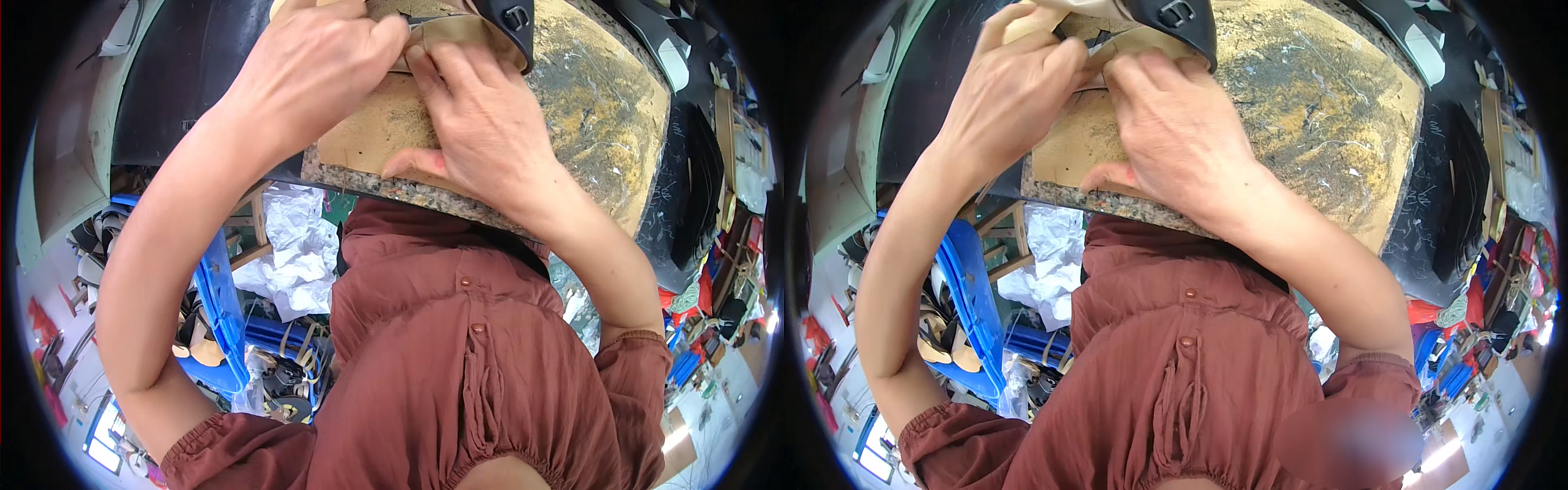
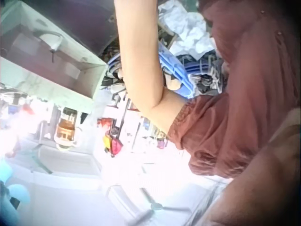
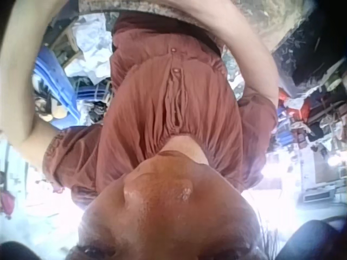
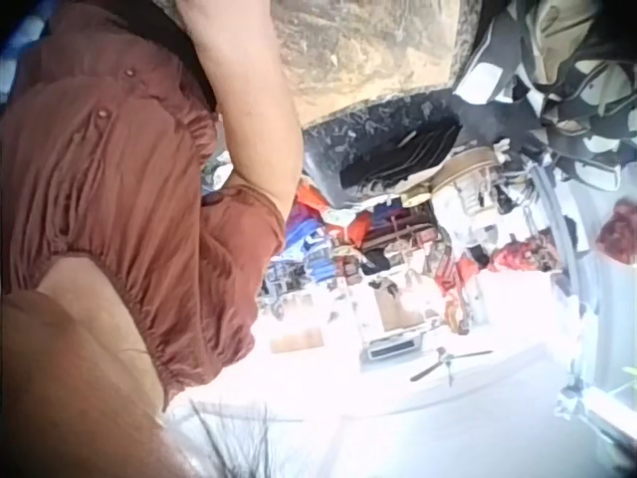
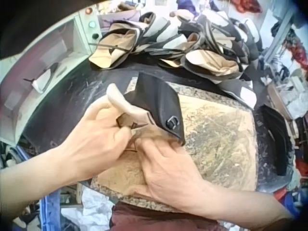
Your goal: The person attaches inner linings into shoe uppers by hand, pressing and smoothing them down against a board before placing the finished pieces aside.
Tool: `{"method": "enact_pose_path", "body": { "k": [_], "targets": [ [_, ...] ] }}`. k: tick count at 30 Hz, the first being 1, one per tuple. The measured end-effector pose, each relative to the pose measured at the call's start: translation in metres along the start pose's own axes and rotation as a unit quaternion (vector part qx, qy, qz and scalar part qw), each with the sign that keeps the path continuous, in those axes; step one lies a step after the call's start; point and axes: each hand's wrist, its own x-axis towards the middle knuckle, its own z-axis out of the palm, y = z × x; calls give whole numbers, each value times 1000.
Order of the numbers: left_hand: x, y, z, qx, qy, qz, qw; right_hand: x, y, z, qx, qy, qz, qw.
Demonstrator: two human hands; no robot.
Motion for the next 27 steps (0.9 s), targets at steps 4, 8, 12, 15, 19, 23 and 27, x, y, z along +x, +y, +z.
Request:
{"method": "enact_pose_path", "body": {
  "k": [4, 8, 12, 15, 19, 23, 27],
  "targets": [
    [-18, 0, -3, -1, 56, -57, 997, 0, 6, 6, 2, -17, -25, 1000],
    [-24, 0, 16, -36, 37, -115, 992, 9, -2, 8, 6, -5, -25, 1000],
    [-22, -3, 13, -22, 0, -105, 994, 17, -9, 6, -9, -9, -16, 1000],
    [-15, 8, 11, -32, 82, -125, 988, 25, -13, 10, -16, 8, -5, 1000],
    [2, 32, 17, -146, 256, -109, 949, 24, -7, 18, 8, 26, -5, 1000],
    [-2, 39, 41, -264, 143, -160, 940, 15, 19, 7, 2, 200, -49, 979],
    [25, 68, 24, -171, 67, -154, 971, 13, 55, -41, 101, 134, 283, 944]
  ]
}}
